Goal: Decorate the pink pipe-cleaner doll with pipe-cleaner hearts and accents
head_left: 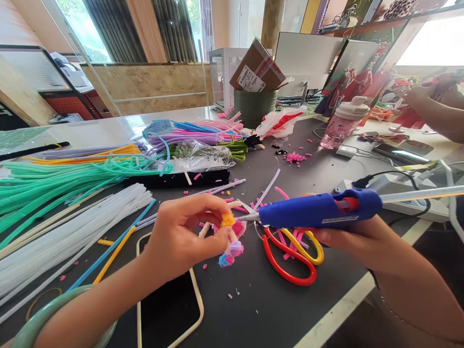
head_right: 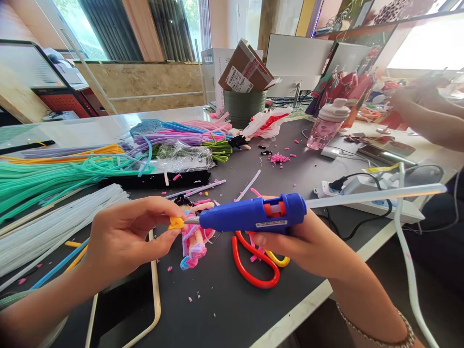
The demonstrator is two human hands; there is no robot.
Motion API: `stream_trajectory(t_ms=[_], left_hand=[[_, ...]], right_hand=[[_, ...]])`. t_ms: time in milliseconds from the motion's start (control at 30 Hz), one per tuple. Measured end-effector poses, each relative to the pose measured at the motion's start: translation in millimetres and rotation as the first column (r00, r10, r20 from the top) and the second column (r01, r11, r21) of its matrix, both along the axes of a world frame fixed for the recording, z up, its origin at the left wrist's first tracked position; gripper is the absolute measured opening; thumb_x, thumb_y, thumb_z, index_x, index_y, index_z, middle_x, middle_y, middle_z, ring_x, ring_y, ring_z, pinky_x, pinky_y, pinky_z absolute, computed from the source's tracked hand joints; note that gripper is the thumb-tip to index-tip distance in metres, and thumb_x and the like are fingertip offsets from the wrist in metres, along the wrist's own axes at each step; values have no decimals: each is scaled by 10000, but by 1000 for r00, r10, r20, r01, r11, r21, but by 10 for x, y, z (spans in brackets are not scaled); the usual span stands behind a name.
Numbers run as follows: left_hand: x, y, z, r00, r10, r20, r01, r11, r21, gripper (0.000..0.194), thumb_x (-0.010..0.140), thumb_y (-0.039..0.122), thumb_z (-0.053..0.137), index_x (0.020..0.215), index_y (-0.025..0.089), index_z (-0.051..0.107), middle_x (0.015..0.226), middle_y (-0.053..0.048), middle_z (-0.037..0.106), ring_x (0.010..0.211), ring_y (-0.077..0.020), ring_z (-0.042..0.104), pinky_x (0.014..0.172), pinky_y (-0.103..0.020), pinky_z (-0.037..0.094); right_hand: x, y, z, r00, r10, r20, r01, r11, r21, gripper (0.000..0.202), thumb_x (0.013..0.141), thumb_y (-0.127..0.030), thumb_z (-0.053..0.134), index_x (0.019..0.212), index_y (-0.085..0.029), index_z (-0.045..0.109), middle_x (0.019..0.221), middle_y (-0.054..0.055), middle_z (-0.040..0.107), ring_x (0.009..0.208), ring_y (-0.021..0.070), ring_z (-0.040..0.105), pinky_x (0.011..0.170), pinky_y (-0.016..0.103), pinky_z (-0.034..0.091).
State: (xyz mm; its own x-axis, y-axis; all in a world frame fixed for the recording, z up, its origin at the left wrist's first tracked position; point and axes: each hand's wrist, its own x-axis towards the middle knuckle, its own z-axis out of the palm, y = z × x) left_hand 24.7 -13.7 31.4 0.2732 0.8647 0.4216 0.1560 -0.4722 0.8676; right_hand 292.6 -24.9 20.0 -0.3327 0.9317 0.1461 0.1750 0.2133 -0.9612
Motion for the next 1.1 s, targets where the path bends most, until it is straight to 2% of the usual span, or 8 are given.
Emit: stream_trajectory(t_ms=[267, 600, 833, 1100], left_hand=[[-9, 2, -27, 1000, 0, 10, 0, 1000, -5, 155, 642, 50, 673, 727, 177, 705, 691, 42, 695, 613, -98, 661, 648, -167, 595], [15, -8, -6, 1000, 11, 23, -11, 1000, -19, 157, 633, 55, 690, 729, 179, 708, 691, 44, 707, 605, -103, 686, 643, -163, 600], [16, -4, -14, 1000, 7, 6, -7, 1000, -19, 122, 655, 90, 687, 748, 167, 706, 676, 19, 703, 588, -136, 690, 610, -212, 602], [10, -23, -12, 1000, 0, -14, -1, 1000, -22, 115, 663, 86, 672, 730, 174, 702, 666, 16, 692, 579, -132, 669, 602, -215, 589]], right_hand=[[-76, 6, 39, 995, 100, 28, -100, 995, -14, 78, 758, -269, 743, 806, -246, 686, 657, -29, 611, 577, 121, 547, 517, 191, 510], [-53, 17, 27, 992, 102, 70, -103, 995, 9, 69, 778, -278, 719, 828, -250, 680, 689, -27, 591, 602, 126, 529, 546, 205, 511], [-39, 24, 7, 991, 58, 117, -65, 996, 56, 149, 787, -370, 722, 847, -239, 683, 666, -18, 587, 575, 134, 520, 508, 220, 508], [-47, 13, 24, 983, -1, 182, -20, 993, 114, 226, 800, -447, 708, 878, -235, 707, 664, -2, 617, 577, 156, 542, 501, 255, 519]])
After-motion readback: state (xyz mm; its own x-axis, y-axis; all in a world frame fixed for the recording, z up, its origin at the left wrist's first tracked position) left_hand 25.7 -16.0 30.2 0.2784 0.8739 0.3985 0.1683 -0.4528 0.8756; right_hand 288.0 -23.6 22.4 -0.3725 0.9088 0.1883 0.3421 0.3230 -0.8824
